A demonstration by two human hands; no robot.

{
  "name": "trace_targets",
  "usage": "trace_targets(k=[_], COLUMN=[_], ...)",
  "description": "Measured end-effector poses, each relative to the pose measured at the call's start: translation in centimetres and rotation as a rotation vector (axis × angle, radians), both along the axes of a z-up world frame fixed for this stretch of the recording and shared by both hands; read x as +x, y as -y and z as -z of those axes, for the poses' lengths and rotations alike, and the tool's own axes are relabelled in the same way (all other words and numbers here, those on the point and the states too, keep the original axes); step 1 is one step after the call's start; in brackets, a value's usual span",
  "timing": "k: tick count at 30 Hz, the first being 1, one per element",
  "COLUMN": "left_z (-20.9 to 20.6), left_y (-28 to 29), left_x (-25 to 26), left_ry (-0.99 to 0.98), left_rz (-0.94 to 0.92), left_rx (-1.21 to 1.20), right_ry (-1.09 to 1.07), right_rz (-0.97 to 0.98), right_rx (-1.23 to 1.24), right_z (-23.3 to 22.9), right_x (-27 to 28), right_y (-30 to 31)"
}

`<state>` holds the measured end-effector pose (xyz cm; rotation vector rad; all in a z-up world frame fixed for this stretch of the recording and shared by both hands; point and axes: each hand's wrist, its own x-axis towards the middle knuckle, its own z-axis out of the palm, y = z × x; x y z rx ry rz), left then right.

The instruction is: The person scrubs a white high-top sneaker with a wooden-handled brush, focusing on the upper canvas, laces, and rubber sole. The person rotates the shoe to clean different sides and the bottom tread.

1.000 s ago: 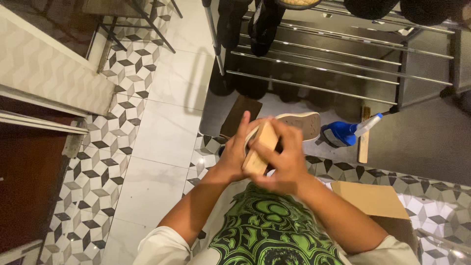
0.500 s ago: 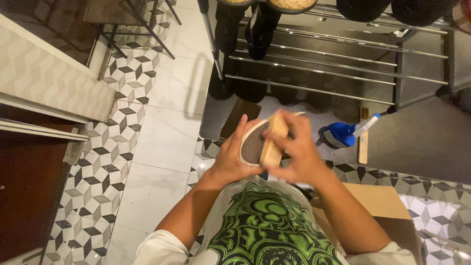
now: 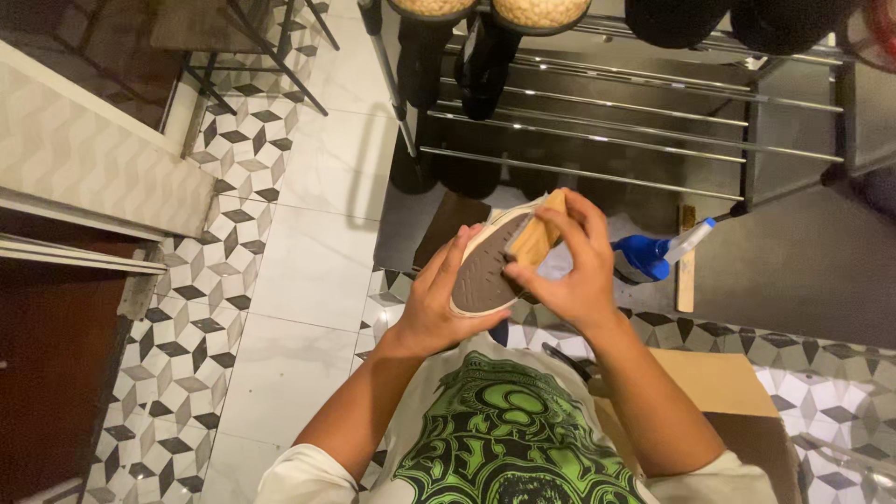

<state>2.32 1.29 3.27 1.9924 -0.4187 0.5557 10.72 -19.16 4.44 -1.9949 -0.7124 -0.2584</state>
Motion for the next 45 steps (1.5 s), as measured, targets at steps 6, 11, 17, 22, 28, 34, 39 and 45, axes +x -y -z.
trace_targets(k=[6, 11, 17, 22, 28, 34, 39, 45], left_z=[0.9, 1.1, 1.0, 2.1, 2.0, 2.0, 2.4, 2.9], left_y=[0.0, 1.0, 1.5, 2.7, 2.8, 3.0, 3.4, 3.3], left_x=[0.6, 0.7, 1.0, 0.9, 1.0, 0.7, 0.3, 0.4], left_ry=[0.038, 0.016, 0.041, -0.049, -0.018, -0.040, -0.031, 0.017], left_rz=[-0.002, 0.030, 0.060, 0.021, -0.022, -0.057, -0.107, -0.168], left_rx=[0.131, 0.030, 0.061, 0.060, 0.104, 0.108, 0.103, 0.202], right_ry=[0.299, 0.305, 0.313, 0.177, 0.121, 0.264, 0.051, 0.225], right_rz=[-0.233, -0.087, -0.123, 0.098, -0.067, -0.123, -0.002, -0.247], right_rx=[-0.163, -0.046, -0.062, -0.050, -0.027, 0.032, 0.005, -0.005], right_z=[-2.4, -3.2, -2.5, -2.1, -0.8, -0.2, 0.7, -0.2], right_x=[-2.7, -0.7, -2.1, -0.3, -0.5, -1.7, -0.2, -3.1], right_y=[-1.2, -0.9, -0.2, 0.2, 0.8, 1.2, 1.7, 1.7])
